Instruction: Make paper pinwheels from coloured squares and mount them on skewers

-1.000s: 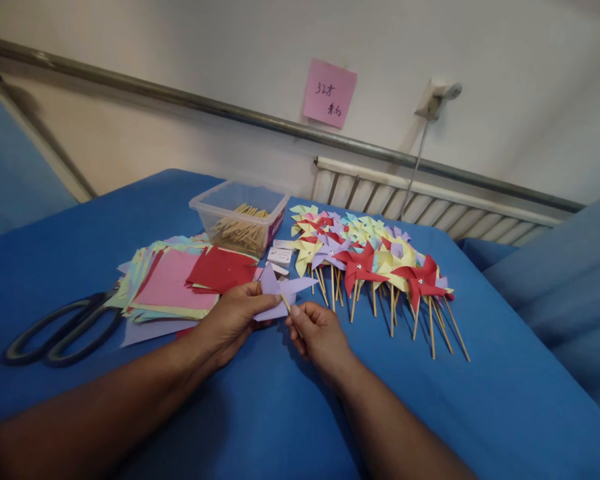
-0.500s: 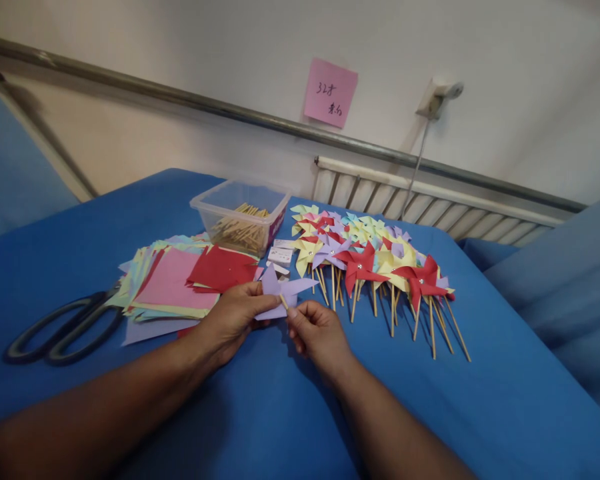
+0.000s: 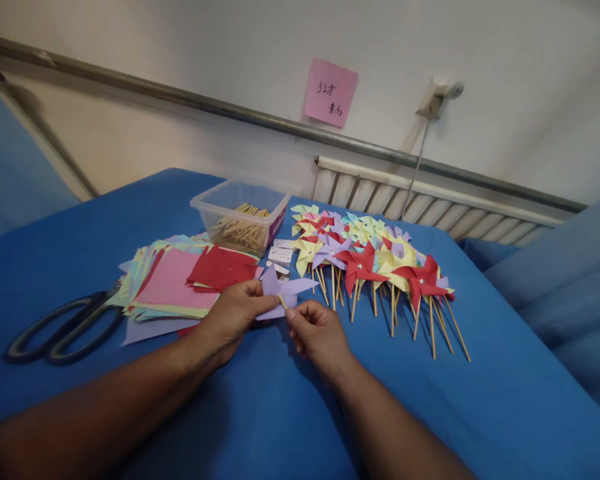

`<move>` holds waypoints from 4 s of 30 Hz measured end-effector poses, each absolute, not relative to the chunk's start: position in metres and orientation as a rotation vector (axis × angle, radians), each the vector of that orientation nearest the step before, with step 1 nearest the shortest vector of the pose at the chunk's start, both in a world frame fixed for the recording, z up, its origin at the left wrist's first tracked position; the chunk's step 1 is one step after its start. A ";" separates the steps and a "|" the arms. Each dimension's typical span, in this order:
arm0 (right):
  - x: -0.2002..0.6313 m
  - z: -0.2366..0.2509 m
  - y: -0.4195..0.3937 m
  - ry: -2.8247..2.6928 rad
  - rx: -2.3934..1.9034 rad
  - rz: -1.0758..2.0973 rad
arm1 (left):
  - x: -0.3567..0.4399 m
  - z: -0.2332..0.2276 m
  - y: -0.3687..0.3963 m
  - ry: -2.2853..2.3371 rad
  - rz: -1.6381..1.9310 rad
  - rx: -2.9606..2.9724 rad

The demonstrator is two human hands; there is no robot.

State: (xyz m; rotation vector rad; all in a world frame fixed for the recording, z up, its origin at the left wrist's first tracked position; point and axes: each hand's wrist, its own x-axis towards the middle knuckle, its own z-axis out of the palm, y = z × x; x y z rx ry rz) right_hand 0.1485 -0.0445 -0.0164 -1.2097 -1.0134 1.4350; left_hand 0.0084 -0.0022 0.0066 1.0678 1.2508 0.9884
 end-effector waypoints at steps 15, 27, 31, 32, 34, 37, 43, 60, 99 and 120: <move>0.148 -0.015 -0.044 -0.996 -1.225 1.449 | 0.008 0.005 -0.002 1.263 1.001 1.167; 0.148 -0.012 -0.042 -0.991 -1.224 1.472 | 0.009 0.001 0.000 1.242 1.033 1.145; 0.148 -0.011 -0.043 -0.993 -1.227 1.469 | 0.010 0.003 -0.001 1.213 1.043 1.118; 0.148 -0.011 -0.043 -0.994 -1.227 1.471 | 0.010 0.003 -0.001 1.210 1.046 1.111; 0.148 -0.010 -0.043 -0.993 -1.224 1.477 | 0.010 0.006 -0.002 1.205 1.043 1.102; 0.148 -0.010 -0.044 -0.995 -1.216 1.487 | 0.009 0.010 -0.003 1.158 1.025 1.070; 0.150 -0.013 -0.045 -0.993 -1.169 1.518 | 0.008 0.013 -0.003 1.105 0.996 1.072; 0.147 -0.010 -0.047 -0.964 -1.177 1.546 | 0.006 0.013 -0.003 1.030 0.994 1.054; 0.146 -0.017 -0.040 -1.059 -1.240 1.399 | 0.009 0.010 -0.003 1.050 1.008 1.037; 0.150 -0.015 -0.038 -1.055 -1.208 1.143 | 0.001 0.022 -0.012 0.891 0.957 1.167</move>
